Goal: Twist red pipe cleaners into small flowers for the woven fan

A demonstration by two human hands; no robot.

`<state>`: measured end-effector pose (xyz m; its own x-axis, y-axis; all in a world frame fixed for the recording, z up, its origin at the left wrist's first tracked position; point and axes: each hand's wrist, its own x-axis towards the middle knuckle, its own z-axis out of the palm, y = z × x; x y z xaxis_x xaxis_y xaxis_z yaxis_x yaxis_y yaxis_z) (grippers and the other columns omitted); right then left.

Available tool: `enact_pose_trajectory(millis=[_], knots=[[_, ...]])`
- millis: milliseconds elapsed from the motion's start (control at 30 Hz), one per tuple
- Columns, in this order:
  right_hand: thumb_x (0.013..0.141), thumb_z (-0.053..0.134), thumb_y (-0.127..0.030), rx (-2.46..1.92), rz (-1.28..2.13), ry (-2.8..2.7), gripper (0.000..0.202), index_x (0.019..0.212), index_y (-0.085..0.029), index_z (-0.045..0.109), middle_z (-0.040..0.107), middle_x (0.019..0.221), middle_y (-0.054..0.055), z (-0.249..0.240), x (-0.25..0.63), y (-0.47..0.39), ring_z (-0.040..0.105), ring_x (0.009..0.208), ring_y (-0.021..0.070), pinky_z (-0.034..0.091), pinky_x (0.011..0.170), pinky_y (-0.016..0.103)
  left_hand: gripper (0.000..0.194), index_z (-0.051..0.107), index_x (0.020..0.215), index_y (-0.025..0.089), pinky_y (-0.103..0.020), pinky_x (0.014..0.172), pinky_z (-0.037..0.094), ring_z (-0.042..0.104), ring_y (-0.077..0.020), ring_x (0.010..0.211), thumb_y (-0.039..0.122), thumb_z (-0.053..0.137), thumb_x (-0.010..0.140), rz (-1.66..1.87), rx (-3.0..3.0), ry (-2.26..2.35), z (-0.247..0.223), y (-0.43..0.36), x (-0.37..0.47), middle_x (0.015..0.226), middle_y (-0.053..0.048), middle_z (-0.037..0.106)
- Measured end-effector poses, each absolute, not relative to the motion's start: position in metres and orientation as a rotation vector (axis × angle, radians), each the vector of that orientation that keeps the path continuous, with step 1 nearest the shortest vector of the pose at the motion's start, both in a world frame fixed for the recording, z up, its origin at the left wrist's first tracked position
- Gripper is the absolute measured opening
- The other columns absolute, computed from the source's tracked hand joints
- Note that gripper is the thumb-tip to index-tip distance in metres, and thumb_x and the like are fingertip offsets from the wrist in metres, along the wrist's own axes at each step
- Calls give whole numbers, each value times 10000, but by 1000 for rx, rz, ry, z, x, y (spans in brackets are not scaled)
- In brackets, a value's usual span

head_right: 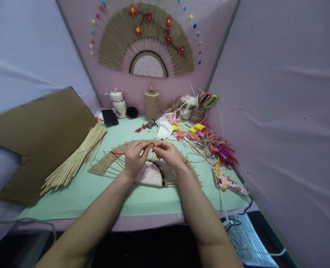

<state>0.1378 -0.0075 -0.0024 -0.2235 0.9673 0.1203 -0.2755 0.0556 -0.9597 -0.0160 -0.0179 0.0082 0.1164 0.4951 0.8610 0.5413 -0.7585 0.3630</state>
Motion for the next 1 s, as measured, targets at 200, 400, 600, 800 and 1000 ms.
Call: enact_pose_trajectory(millis=[200, 400, 600, 800, 1000], knots=[[689, 757, -330, -801, 1342, -1151, 163, 739, -204, 665, 573, 626, -38, -4, 133, -7, 483, 576, 85, 369, 560, 225, 142, 676, 895, 168, -276, 739, 496, 633, -144, 792, 221, 547, 873, -1881, -2350, -1210, 6, -19, -11, 836, -63, 698], [646, 778, -328, -833, 1296, -1078, 194, 754, -199, 682, 622, 662, -26, -6, 130, -5, 503, 577, 87, 395, 582, 237, 143, 698, 865, 169, -232, 652, 482, 629, -130, 746, 232, 570, 849, -2019, -2378, -1399, 4, -22, -6, 815, -55, 701], [619, 785, -328, -850, 1305, -1035, 209, 738, -193, 680, 633, 656, -21, -5, 128, -6, 508, 566, 90, 402, 577, 243, 175, 710, 843, 156, -243, 639, 502, 633, -144, 724, 293, 606, 813, -2283, -2431, -1671, 4, -24, -2, 813, -66, 692], [674, 734, -352, -942, 1133, -1116, 186, 752, -193, 675, 616, 653, -26, -6, 127, -6, 482, 543, 87, 389, 550, 236, 195, 682, 839, 140, -255, 657, 506, 609, -131, 693, 309, 667, 743, -2638, -2365, -1871, 1, -15, -2, 790, -45, 680], [713, 681, -337, -1061, 869, -1346, 205, 847, -184, 660, 624, 703, -1, -2, 134, -6, 519, 609, 127, 402, 578, 257, 112, 678, 749, 142, -261, 685, 464, 595, -132, 679, 248, 640, 745, -2356, -2394, -1964, 4, -13, -6, 725, -37, 675]])
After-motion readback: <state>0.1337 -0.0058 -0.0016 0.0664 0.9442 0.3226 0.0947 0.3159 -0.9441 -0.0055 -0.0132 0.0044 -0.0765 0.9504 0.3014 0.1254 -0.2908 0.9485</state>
